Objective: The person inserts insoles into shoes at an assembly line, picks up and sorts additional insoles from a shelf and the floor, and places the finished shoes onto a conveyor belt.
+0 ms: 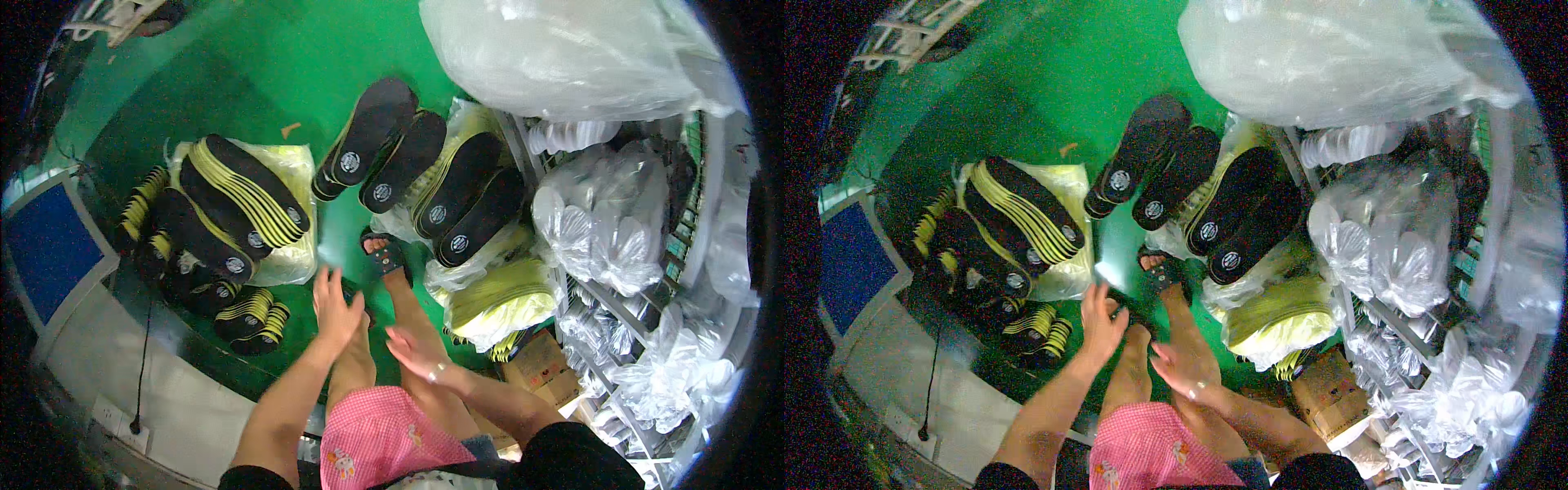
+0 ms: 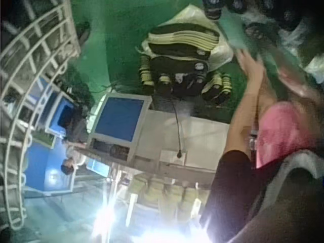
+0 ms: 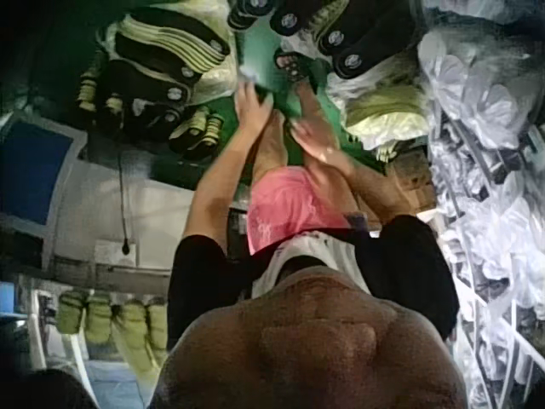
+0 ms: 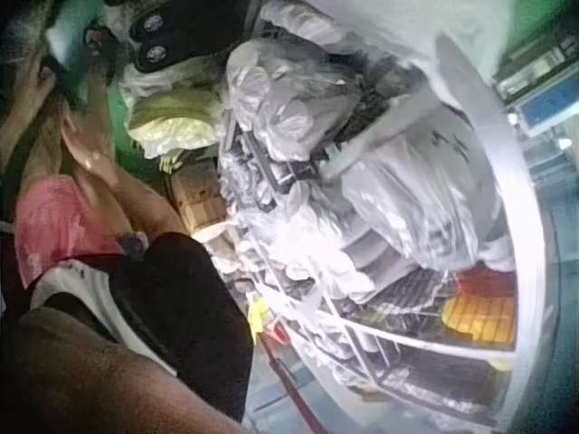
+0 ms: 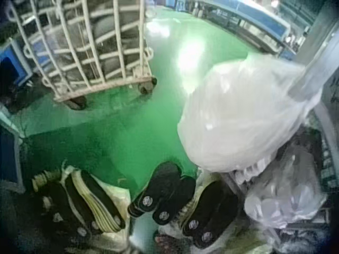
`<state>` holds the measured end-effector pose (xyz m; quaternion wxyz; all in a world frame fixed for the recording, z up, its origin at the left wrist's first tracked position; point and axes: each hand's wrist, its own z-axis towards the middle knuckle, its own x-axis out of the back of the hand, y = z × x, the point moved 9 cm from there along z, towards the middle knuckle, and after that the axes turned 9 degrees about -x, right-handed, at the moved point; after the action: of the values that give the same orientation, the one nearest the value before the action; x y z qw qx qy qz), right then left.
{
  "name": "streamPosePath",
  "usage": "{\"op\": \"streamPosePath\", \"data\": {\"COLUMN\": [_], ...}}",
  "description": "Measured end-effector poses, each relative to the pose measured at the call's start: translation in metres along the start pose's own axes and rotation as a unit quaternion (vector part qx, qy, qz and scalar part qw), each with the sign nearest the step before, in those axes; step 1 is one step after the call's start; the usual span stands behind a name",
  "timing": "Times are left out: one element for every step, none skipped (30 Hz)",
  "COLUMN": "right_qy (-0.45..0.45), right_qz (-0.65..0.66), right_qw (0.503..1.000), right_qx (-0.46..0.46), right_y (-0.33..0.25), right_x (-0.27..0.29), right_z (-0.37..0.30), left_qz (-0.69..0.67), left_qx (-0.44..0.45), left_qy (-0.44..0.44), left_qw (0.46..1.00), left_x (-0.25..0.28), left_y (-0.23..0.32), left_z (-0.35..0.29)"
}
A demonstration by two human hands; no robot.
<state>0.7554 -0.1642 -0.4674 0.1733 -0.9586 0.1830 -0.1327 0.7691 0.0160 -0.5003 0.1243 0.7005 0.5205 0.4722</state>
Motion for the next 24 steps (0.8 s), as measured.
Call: {"op": "streamPosePath", "data": {"right_qy": [-0.022,-0.044,-0.044,-0.045,-0.048,-0.078,-0.110,-0.116,-0.100,-0.087,-0.095,-0.097,-0.093,-0.028,0.036,0.038,0.043,0.047,0.014,0.017,0.011,0.006,0.003,0.001], "right_qz": [-0.046,-0.094,-0.143,-0.193,-0.200,-0.242,-0.280,-0.284,-0.328,-0.369,-0.360,-0.351,-0.353,-0.367,-0.379,-0.380,-0.398,-0.415,-0.407,-0.423,-0.407,-0.387,-0.374,-0.371], "right_qw": [0.998,0.990,0.980,0.965,0.961,0.946,0.929,0.925,0.909,0.892,0.906,0.917,0.916,0.912,0.906,0.905,0.901,0.897,0.908,0.901,0.910,0.920,0.927,0.928], "right_qx": [0.048,0.098,0.133,0.170,0.183,0.201,0.214,0.225,0.238,0.244,0.203,0.161,0.168,0.178,0.186,0.186,0.168,0.147,0.100,0.093,0.076,0.056,0.044,0.029], "right_y": [-0.012,-0.033,-0.052,-0.066,-0.064,-0.058,-0.053,-0.051,-0.049,-0.044,-0.029,-0.020,-0.028,-0.040,-0.051,-0.055,-0.056,-0.052,-0.040,-0.034,-0.019,-0.005,-0.003,0.000], "right_x": [0.004,0.014,0.027,0.036,0.042,0.038,0.032,0.034,0.035,0.031,0.028,0.029,0.031,0.038,0.044,0.043,0.042,0.039,0.035,0.031,0.028,0.024,0.022,0.022], "right_z": [-0.032,-0.067,-0.100,-0.129,-0.148,-0.172,-0.200,-0.209,-0.210,-0.216,-0.210,-0.200,-0.195,-0.190,-0.188,-0.182,-0.176,-0.166,-0.155,-0.154,-0.149,-0.145,-0.142,-0.141], "left_qz": [-0.017,-0.035,-0.061,-0.086,-0.085,-0.178,-0.268,-0.293,-0.335,-0.398,-0.403,-0.453,-0.484,-0.514,-0.530,-0.547,-0.546,-0.558,-0.566,-0.572,-0.574,-0.574,-0.537,-0.499], "left_qx": [0.014,0.029,0.053,0.078,0.081,0.124,0.167,0.176,0.111,0.112,0.079,0.066,0.079,0.092,0.113,0.135,0.168,0.227,0.261,0.297,0.310,0.324,0.331,0.334], "left_qy": [-0.008,-0.012,-0.036,-0.058,-0.042,-0.045,-0.052,-0.055,-0.002,0.040,0.056,0.099,0.113,0.123,0.127,0.132,0.112,0.089,0.068,0.044,0.029,0.011,0.031,0.050], "left_qw": [1.000,0.999,0.996,0.992,0.992,0.975,0.947,0.938,0.936,0.910,0.910,0.883,0.864,0.844,0.831,0.815,0.813,0.793,0.779,0.763,0.757,0.752,0.775,0.798], "left_x": [0.005,0.011,0.016,0.023,0.038,0.050,0.063,0.094,0.116,0.139,0.167,0.188,0.197,0.203,0.203,0.195,0.180,0.159,0.135,0.108,0.078,0.050,0.037,0.027], "left_y": [-0.004,-0.006,-0.008,-0.006,0.005,0.015,0.032,0.069,0.088,0.108,0.134,0.153,0.156,0.158,0.152,0.137,0.119,0.102,0.084,0.065,0.036,0.013,-0.001,-0.009], "left_z": [-0.033,-0.063,-0.091,-0.112,-0.118,-0.131,-0.150,-0.146,-0.147,-0.147,-0.144,-0.142,-0.139,-0.135,-0.128,-0.119,-0.106,-0.093,-0.078,-0.060,-0.035,-0.009,0.018,0.046]}}
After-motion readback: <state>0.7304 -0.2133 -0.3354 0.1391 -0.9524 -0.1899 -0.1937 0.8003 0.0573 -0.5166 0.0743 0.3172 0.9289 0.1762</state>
